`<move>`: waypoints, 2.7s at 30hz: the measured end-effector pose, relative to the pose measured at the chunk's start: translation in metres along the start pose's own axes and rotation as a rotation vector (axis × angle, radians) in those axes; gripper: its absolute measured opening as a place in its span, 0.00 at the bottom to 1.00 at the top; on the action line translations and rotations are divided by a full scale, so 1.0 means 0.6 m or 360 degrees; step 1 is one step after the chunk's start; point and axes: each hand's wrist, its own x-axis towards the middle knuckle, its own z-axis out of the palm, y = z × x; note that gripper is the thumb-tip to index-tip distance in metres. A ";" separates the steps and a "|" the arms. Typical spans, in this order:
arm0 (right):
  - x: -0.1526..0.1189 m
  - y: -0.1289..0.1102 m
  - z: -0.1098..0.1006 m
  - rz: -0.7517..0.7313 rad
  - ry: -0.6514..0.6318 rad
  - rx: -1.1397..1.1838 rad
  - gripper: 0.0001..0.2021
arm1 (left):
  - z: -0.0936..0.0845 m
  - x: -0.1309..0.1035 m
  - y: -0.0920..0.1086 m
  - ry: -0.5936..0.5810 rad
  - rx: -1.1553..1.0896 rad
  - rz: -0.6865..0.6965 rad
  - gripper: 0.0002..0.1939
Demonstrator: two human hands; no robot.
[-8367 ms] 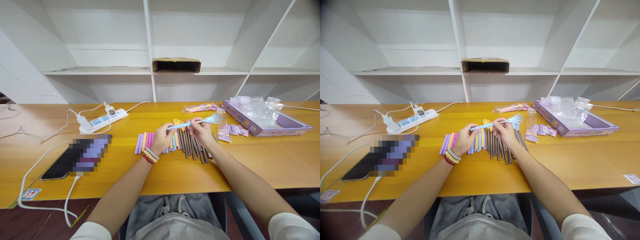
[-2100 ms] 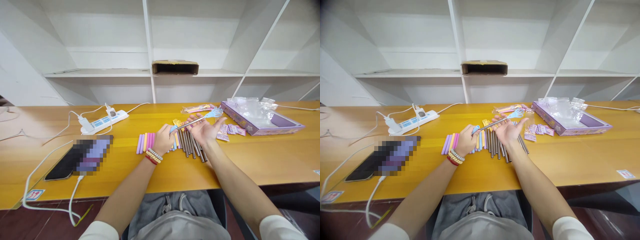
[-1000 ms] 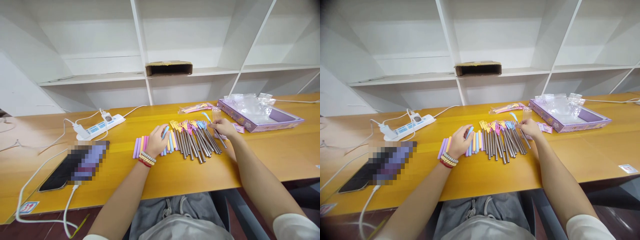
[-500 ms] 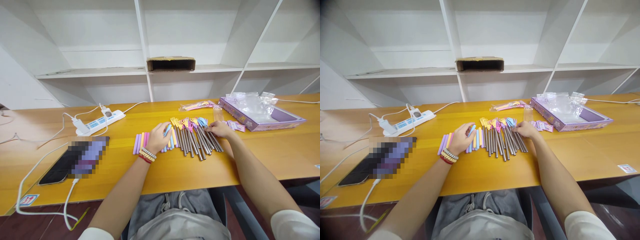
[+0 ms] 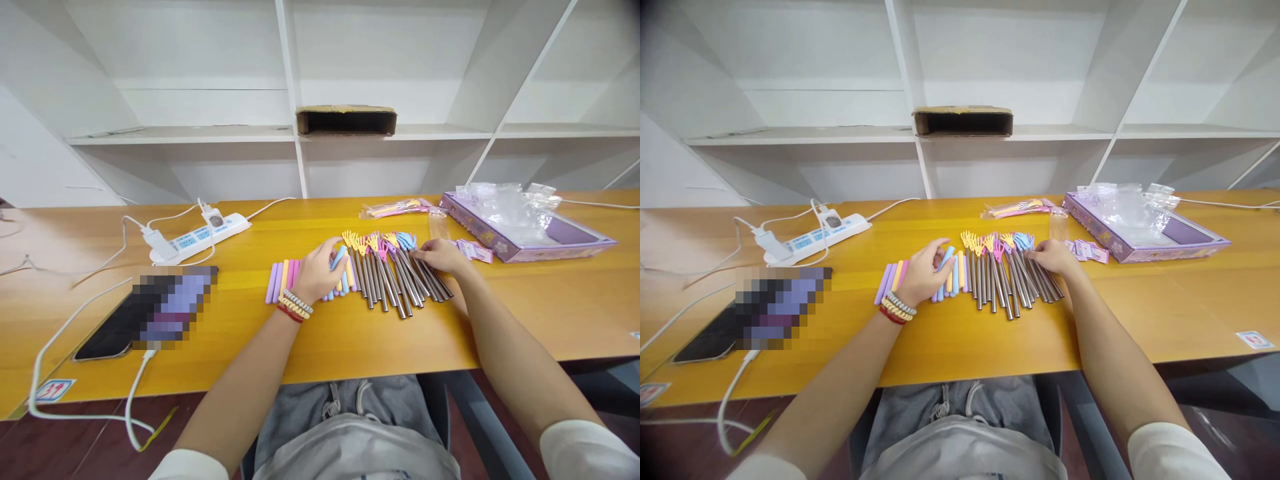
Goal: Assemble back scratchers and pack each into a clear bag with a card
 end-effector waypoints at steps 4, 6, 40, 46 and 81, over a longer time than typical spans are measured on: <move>-0.001 -0.003 -0.001 0.0027 0.0071 0.0062 0.19 | 0.003 -0.001 -0.005 0.0062 -0.0038 0.0003 0.23; -0.001 -0.003 -0.002 0.0071 0.0141 0.0104 0.19 | 0.004 -0.002 -0.006 0.0138 -0.0088 0.0046 0.22; -0.001 -0.006 0.000 0.0035 0.0449 0.0342 0.17 | 0.005 0.009 -0.029 -0.0479 0.0557 -0.0382 0.21; 0.002 0.022 -0.016 0.0133 0.0567 0.0531 0.16 | 0.012 0.009 -0.033 -0.0512 0.0546 -0.0344 0.22; 0.027 0.084 -0.018 0.0684 0.0164 -0.0123 0.28 | 0.004 0.011 -0.028 -0.0202 0.0365 -0.0359 0.12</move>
